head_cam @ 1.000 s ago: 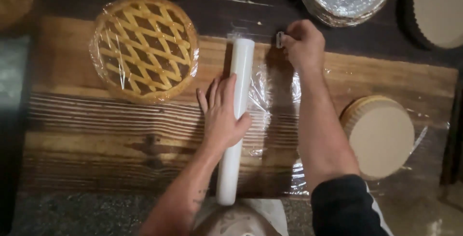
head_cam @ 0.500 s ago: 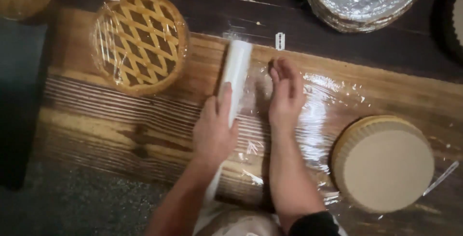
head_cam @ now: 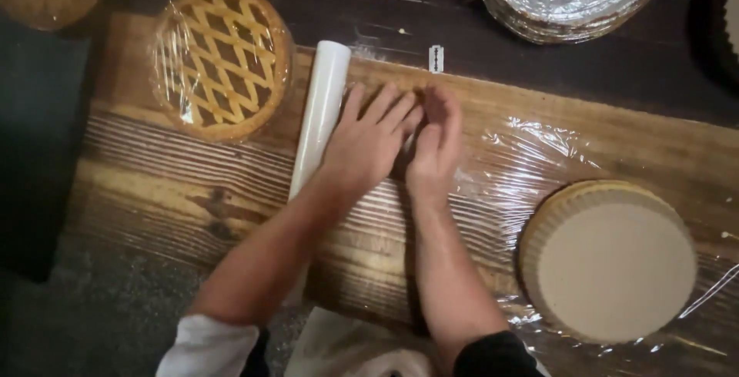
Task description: Wrapping various pies and pie crusts with plastic wrap on a wooden workbench in a bakery.
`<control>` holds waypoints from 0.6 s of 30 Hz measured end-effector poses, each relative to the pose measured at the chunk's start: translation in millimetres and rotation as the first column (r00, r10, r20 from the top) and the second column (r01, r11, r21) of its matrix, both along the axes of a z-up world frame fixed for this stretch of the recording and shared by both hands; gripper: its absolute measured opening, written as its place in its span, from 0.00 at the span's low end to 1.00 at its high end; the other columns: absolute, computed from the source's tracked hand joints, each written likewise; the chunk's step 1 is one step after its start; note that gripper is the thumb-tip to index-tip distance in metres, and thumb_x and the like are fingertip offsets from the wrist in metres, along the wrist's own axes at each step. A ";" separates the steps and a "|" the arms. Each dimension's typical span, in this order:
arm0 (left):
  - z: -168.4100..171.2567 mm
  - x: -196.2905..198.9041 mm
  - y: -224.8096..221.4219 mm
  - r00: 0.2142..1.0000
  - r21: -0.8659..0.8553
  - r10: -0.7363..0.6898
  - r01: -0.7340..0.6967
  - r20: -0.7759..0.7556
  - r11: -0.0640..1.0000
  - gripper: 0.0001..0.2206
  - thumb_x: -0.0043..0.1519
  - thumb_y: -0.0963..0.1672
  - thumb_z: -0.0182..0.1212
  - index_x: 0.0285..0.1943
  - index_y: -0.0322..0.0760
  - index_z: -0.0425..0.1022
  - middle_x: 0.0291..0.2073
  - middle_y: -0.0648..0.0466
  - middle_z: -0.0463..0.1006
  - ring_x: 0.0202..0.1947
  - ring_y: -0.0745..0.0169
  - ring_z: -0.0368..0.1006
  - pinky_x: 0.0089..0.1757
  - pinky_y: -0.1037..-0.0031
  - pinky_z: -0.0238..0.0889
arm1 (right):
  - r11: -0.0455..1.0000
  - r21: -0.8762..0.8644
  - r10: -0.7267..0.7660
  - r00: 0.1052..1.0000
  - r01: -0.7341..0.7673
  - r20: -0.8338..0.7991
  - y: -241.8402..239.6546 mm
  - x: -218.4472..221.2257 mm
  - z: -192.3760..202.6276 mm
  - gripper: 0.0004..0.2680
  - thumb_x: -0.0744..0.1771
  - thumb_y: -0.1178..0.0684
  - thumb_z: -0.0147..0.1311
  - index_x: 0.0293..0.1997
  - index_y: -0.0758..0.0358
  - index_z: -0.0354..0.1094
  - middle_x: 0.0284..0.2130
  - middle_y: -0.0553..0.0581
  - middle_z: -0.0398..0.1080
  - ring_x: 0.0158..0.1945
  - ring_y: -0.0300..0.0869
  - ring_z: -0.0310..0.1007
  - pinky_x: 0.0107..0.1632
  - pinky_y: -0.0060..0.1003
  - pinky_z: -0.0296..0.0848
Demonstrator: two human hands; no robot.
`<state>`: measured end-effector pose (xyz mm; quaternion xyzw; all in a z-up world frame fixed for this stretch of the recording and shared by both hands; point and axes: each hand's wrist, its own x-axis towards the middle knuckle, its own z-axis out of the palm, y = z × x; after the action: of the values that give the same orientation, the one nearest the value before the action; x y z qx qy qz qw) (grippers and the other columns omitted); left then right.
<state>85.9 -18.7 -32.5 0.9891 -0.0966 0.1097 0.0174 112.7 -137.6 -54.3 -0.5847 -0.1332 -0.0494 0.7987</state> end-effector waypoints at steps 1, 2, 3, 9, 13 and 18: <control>-4.9 7.7 6.1 0.989 0.040 -0.045 0.051 -0.140 0.998 0.20 0.64 0.46 0.52 0.66 0.50 0.73 0.69 0.54 0.69 0.72 0.46 0.56 0.64 0.39 0.45 | 0.997 -0.074 -0.001 0.998 0.005 0.063 1.4 -1.7 3.5 0.18 0.73 0.50 0.38 0.70 0.71 0.53 0.63 0.70 0.63 0.69 0.57 0.62 0.73 0.52 0.59; -11.0 11.2 9.2 0.953 0.066 -0.092 0.115 -0.289 0.991 0.19 0.64 0.48 0.50 0.64 0.52 0.74 0.70 0.54 0.66 0.74 0.46 0.52 0.63 0.40 0.46 | 0.988 -0.155 -0.005 0.994 0.022 0.112 -0.1 -8.9 6.4 0.18 0.72 0.54 0.41 0.70 0.73 0.53 0.63 0.71 0.63 0.69 0.60 0.63 0.73 0.53 0.59; -21.8 19.5 17.6 0.949 0.062 -0.112 0.136 -0.295 0.989 0.19 0.64 0.48 0.50 0.64 0.52 0.74 0.70 0.54 0.66 0.74 0.46 0.52 0.63 0.40 0.46 | 0.986 -0.159 -0.025 0.994 0.041 0.105 5.9 -9.2 8.1 0.18 0.72 0.54 0.41 0.70 0.73 0.53 0.63 0.71 0.63 0.69 0.60 0.63 0.73 0.53 0.59; -15.8 25.4 25.7 0.988 0.007 -0.157 0.157 -0.003 0.988 0.21 0.71 0.45 0.48 0.74 0.49 0.63 0.70 0.55 0.67 0.68 0.56 0.62 0.57 0.58 0.58 | 0.901 -0.377 0.013 0.857 0.213 0.515 19.6 -74.5 55.1 0.14 0.65 0.51 0.59 0.55 0.63 0.74 0.52 0.65 0.75 0.55 0.59 0.77 0.63 0.52 0.75; 6.2 30.6 21.1 0.957 0.088 -0.116 0.144 -0.267 0.986 0.27 0.59 0.40 0.57 0.71 0.41 0.63 0.67 0.52 0.65 0.63 0.51 0.63 0.52 0.49 0.62 | 0.944 -0.296 0.010 0.885 0.145 0.466 -49.3 -132.7 75.2 0.05 0.64 0.53 0.56 0.27 0.57 0.71 0.25 0.54 0.73 0.28 0.51 0.74 0.36 0.47 0.74; 19.3 40.0 18.4 0.877 0.018 -0.099 0.122 -0.471 0.992 0.35 0.52 0.35 0.63 0.72 0.33 0.59 0.68 0.46 0.62 0.59 0.45 0.67 0.45 0.52 0.64 | 0.549 -0.749 -0.286 0.926 0.370 0.248 -129.5 -206.6 110.2 0.02 0.68 0.66 0.54 0.37 0.72 0.68 0.31 0.60 0.68 0.35 0.46 0.66 0.42 0.36 0.64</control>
<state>125.9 -0.3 -13.2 0.9792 -0.1484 -0.1361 0.0231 -93.9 -267.1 55.9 -0.8849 -0.0682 -0.1624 0.4311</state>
